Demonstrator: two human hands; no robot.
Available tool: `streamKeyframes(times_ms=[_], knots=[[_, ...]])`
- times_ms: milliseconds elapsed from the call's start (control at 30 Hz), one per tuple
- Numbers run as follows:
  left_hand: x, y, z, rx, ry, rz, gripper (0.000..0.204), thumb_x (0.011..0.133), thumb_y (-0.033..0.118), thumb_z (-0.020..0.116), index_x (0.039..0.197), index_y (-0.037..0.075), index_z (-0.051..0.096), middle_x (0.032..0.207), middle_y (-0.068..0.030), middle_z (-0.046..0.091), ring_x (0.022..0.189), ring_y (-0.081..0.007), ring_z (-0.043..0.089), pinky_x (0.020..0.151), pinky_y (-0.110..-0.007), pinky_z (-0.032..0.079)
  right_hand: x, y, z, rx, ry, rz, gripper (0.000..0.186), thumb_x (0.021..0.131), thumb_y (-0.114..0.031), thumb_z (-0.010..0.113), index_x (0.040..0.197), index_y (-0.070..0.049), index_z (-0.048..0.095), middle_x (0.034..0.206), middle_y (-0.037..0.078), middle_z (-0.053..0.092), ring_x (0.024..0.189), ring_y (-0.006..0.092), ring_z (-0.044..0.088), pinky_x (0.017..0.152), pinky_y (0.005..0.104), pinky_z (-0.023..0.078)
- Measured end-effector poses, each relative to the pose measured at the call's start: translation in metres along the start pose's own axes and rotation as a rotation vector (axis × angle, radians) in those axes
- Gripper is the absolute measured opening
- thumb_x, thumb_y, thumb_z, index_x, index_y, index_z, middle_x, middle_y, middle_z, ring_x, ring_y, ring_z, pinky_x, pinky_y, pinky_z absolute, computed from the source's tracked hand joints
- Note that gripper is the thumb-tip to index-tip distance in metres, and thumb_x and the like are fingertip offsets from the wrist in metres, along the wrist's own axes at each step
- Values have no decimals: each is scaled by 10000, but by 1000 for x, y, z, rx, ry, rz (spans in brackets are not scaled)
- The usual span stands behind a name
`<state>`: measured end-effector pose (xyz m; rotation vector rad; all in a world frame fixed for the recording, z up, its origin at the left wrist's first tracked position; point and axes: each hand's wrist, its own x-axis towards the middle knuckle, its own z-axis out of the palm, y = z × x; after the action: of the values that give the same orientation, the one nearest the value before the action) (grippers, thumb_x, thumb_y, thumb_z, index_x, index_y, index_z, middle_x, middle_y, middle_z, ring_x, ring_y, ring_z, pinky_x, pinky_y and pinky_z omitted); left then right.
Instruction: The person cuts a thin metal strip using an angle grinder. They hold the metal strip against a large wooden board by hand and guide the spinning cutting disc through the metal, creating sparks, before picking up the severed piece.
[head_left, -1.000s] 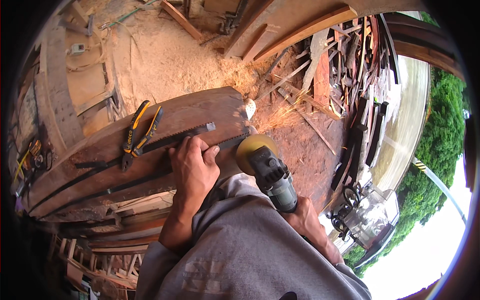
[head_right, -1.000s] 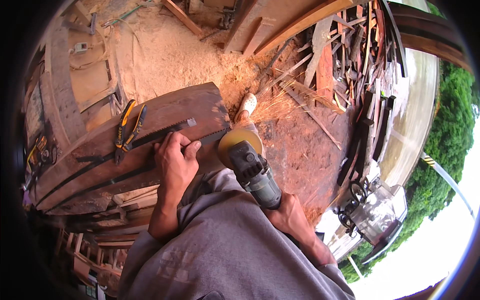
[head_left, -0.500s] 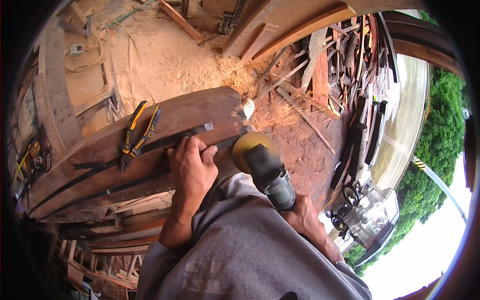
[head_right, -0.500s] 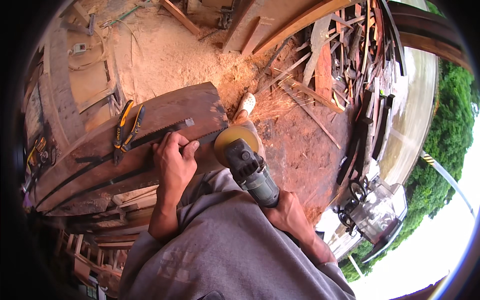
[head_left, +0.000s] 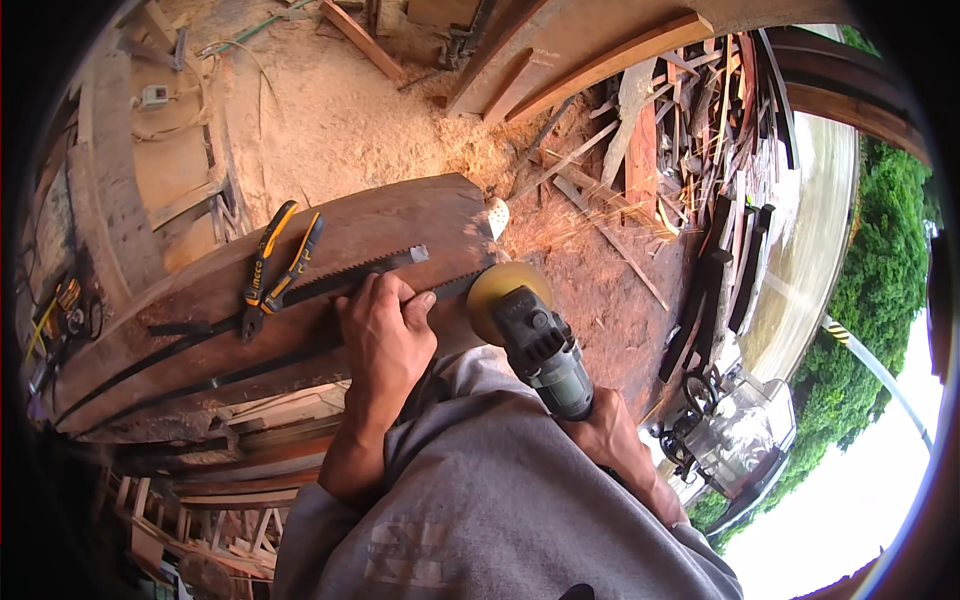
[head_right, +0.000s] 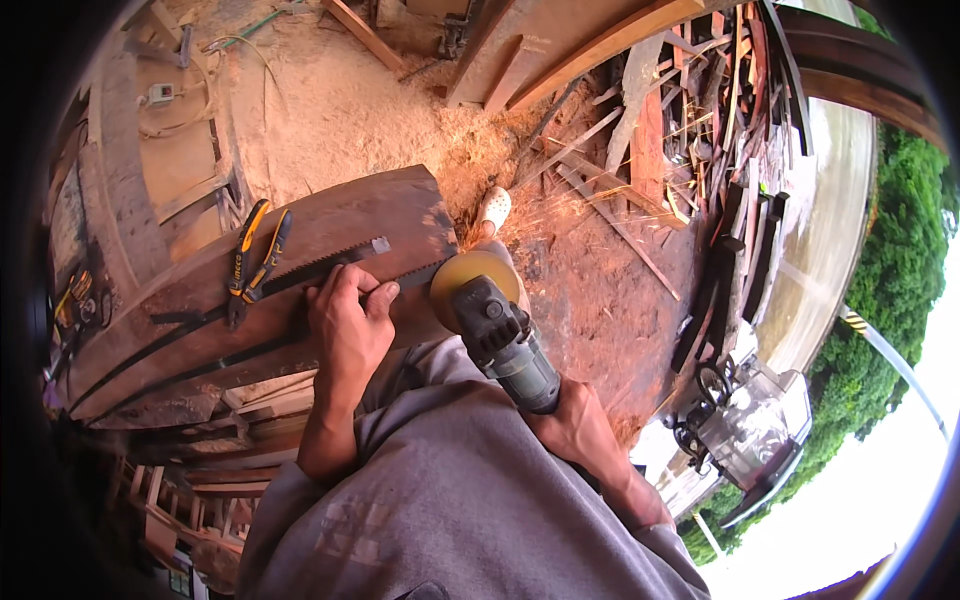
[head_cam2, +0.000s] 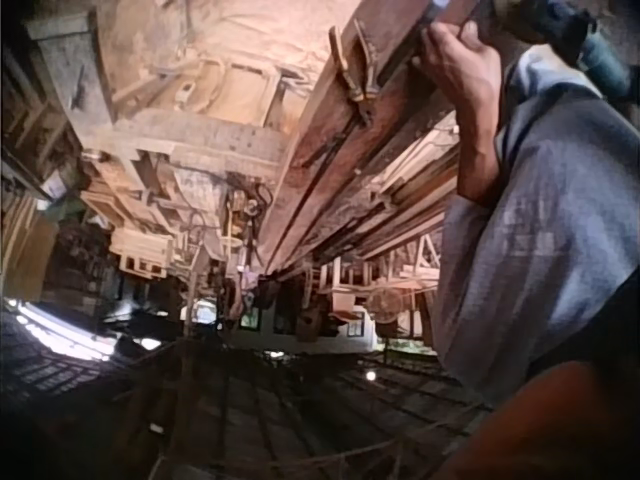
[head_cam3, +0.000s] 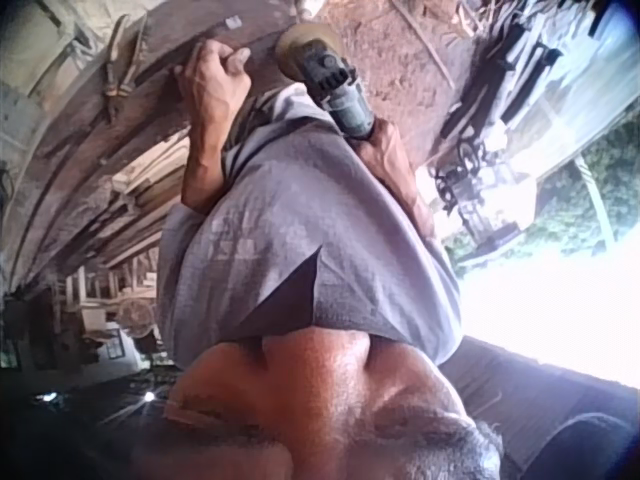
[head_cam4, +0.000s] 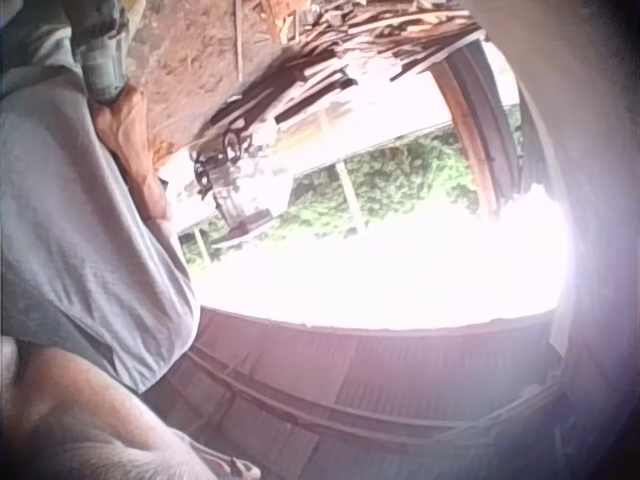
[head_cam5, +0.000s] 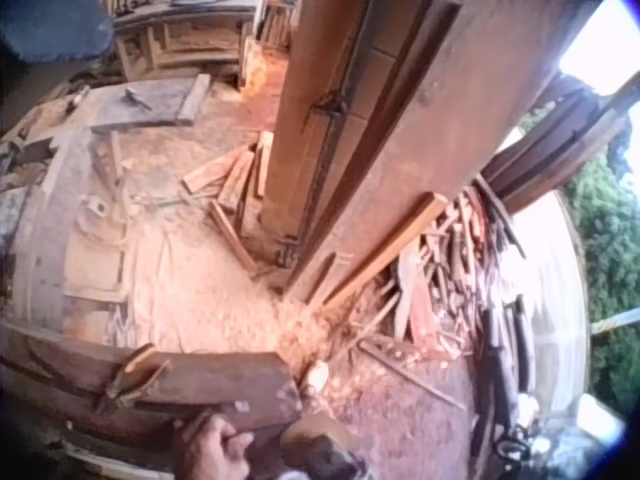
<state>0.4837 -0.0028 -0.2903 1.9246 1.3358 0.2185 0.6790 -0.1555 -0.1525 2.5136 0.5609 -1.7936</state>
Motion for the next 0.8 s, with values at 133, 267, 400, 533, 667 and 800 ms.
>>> streamKeyframes(times_ms=[133, 267, 400, 533, 667, 800], knots=[[-1, -1, 3, -15, -8, -8, 229, 828, 117, 806, 850, 85, 580, 800, -50, 622, 799, -324, 618, 786, -480, 412, -2, 8, 2, 34, 6, -20, 302, 875, -173, 718, 1096, 32, 725, 804, 248, 725, 776, 261, 752, 744, 453, 561], [-2, 1, -1, -3, 7, -25, 233, 823, 117, 810, 850, 84, 581, 802, -52, 621, 797, -327, 617, 789, -478, 412, 0, 8, 1, 2, 6, -36, 291, 872, -176, 726, 1073, 35, 729, 799, 243, 726, 775, 263, 754, 737, 451, 561], [0, -1, 3, 3, 2, -19, 235, 822, 119, 810, 848, 81, 580, 809, -55, 620, 797, -328, 617, 793, -477, 413, 1, 11, 0, 5, 10, -8, 293, 872, -184, 729, 1066, 36, 729, 805, 243, 731, 784, 278, 760, 740, 451, 562], [0, 0, 0, 13, 7, -21, 230, 826, 119, 807, 842, 81, 580, 811, -55, 624, 800, -327, 618, 798, -478, 416, 3, 3, -3, -32, 4, -3, 293, 871, -186, 729, 1049, 48, 726, 802, 254, 728, 777, 290, 761, 736, 455, 562], [2, 0, 2, 8, -14, -35, 227, 828, 118, 805, 840, 80, 581, 811, -55, 626, 802, -324, 619, 802, -478, 418, 4, 13, -1, 27, 8, -55, 294, 870, -187, 729, 1035, 56, 723, 792, 261, 721, 768, 286, 758, 725, 457, 560], [0, 1, 1, 13, 2, -25, 225, 828, 117, 804, 841, 80, 583, 812, -56, 625, 804, -325, 618, 803, -477, 420, 5, 12, -1, -5, 12, -23, 305, 857, -215, 739, 1004, 52, 726, 771, 224, 723, 740, 257, 737, 705, 452, 550]])
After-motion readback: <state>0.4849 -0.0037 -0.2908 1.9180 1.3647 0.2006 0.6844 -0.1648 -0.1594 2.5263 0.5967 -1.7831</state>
